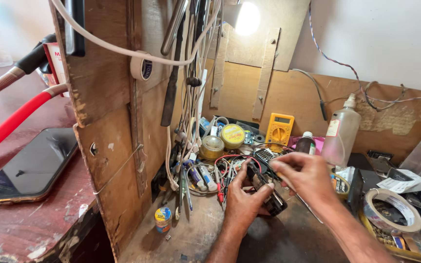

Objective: The person holds a small black electronic device and uses a metal prying tool to work on its edges and seams. The person repeatedly pries and adjusts the device while turning it over in their hands.

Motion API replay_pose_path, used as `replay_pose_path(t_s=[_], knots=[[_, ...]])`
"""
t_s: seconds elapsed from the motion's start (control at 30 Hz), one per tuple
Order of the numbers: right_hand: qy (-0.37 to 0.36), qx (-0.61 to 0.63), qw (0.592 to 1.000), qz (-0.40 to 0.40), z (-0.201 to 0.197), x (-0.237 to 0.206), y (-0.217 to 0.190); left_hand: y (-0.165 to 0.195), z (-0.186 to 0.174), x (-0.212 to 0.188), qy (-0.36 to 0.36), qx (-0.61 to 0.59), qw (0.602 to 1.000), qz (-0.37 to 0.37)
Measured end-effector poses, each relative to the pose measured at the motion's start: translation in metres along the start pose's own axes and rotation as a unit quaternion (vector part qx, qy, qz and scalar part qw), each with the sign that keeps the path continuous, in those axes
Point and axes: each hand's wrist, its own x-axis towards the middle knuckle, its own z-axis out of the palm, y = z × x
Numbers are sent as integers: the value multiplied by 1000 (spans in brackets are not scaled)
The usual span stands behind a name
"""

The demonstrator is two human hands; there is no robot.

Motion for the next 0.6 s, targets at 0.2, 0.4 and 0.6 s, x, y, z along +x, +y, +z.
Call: replay_pose_path(t_s=[0.2,0.4,0.6], knots=[[-27,34,992,117,-7,-17,23,9,0,-2,-15,-91,992,-87],[-142,71,969,190,-8,-34,45,2,-1,0,-22,-124,988,-91],[-118,98,970,190,-11,-39,41,-12,-1,3,-81,-185,977,-63]])
